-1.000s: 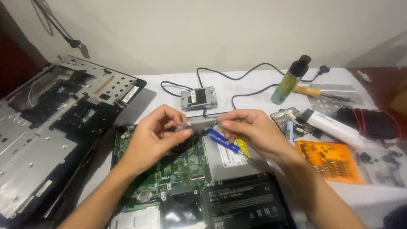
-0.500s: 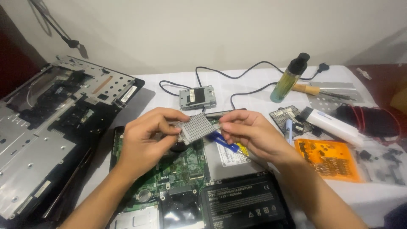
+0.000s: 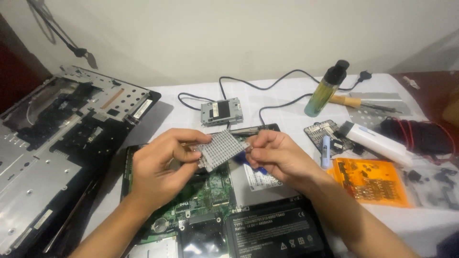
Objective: The person is repairing a laptop by preparing a heatsink with a thermal pad and installing it onto the motherboard, followed by using a screwdriver to secure components.
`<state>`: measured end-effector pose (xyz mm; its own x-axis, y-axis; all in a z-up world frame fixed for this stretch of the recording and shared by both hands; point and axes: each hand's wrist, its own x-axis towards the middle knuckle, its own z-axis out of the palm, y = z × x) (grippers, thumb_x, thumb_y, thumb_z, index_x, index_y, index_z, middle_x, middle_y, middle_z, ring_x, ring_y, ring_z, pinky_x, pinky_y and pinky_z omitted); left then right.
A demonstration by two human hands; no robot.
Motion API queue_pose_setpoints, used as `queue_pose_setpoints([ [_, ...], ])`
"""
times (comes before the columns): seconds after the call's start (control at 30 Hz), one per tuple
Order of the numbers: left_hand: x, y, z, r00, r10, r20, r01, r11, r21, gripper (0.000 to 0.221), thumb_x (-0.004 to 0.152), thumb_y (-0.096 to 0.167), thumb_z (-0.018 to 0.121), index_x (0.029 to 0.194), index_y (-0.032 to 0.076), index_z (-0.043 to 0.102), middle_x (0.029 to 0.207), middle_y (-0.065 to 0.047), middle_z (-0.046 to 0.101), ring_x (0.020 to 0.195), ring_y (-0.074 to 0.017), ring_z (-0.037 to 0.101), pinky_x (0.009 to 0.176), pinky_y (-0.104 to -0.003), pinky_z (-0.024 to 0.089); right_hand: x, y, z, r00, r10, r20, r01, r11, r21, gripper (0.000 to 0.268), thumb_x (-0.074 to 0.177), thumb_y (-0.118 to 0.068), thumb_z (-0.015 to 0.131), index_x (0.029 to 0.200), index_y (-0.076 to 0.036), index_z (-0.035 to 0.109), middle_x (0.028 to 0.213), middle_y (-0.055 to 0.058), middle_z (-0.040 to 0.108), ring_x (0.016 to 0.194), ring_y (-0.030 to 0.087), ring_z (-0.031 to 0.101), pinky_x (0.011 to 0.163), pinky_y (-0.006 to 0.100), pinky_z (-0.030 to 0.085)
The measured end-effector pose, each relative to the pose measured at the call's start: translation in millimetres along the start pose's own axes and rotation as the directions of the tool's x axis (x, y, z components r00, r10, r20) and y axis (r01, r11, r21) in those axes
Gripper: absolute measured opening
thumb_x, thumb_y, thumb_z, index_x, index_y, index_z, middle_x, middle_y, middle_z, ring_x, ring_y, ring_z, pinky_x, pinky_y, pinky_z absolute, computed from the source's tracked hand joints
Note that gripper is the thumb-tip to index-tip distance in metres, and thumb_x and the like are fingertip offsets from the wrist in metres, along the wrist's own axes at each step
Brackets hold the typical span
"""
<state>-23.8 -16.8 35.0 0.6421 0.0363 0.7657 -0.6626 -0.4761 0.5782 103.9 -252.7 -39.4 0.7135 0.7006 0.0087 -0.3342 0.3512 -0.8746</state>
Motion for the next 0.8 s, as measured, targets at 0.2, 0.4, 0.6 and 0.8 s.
queue_pose_setpoints([
  [0.2,1,2,0,0.999,0.012,0.036,-0.013,1.000,0.026,0.017,0.078,-0.013,0.074,0.072,0.002,0.067,0.096,-0.013,0.082,0.087,-0.0300,0.080,0.067,-0.032,0.065,0,0,4,0.999,0.017,0.030,-0.018,1.000,0.018,0.019,0.087,0.009,0.069,0.098,-0.004,0.060,0.093,0.013,0.067,0.075,0.022,0.073,0.067,0.032,0.062],
  [0.4,2,4,0,0.998,0.024,0.055,-0.026,0.999,0.035,0.019,0.079,-0.012,0.073,0.070,0.003,0.067,0.096,-0.012,0.082,0.086,-0.0299,0.079,0.067,-0.031,0.066,3,7,-3,0.998,0.000,0.056,-0.003,0.999,0.044,0.021,0.088,0.010,0.066,0.101,-0.004,0.059,0.097,0.014,0.067,0.077,0.022,0.073,0.068,0.032,0.061],
  [0.6,-2,1,2,0.993,0.067,0.093,-0.073,0.995,0.062,0.022,0.081,-0.010,0.073,0.066,0.002,0.061,0.098,-0.015,0.080,0.087,-0.0343,0.079,0.068,-0.038,0.064,5,21,-10,0.998,-0.051,0.029,0.049,0.997,0.051,0.026,0.087,0.013,0.069,0.107,0.000,0.061,0.094,0.014,0.068,0.078,0.024,0.073,0.069,0.033,0.061],
  [0.8,-7,0,-1,0.964,0.038,0.264,-0.096,0.973,0.209,0.026,0.087,-0.004,0.070,0.071,0.005,0.053,0.109,-0.018,0.075,0.095,-0.0245,0.075,0.081,-0.030,0.057,-1,-4,17,0.994,0.088,-0.065,-0.088,0.996,0.001,0.041,0.079,0.005,0.079,0.117,0.009,0.067,0.091,0.022,0.074,0.077,0.025,0.073,0.077,0.030,0.063],
])
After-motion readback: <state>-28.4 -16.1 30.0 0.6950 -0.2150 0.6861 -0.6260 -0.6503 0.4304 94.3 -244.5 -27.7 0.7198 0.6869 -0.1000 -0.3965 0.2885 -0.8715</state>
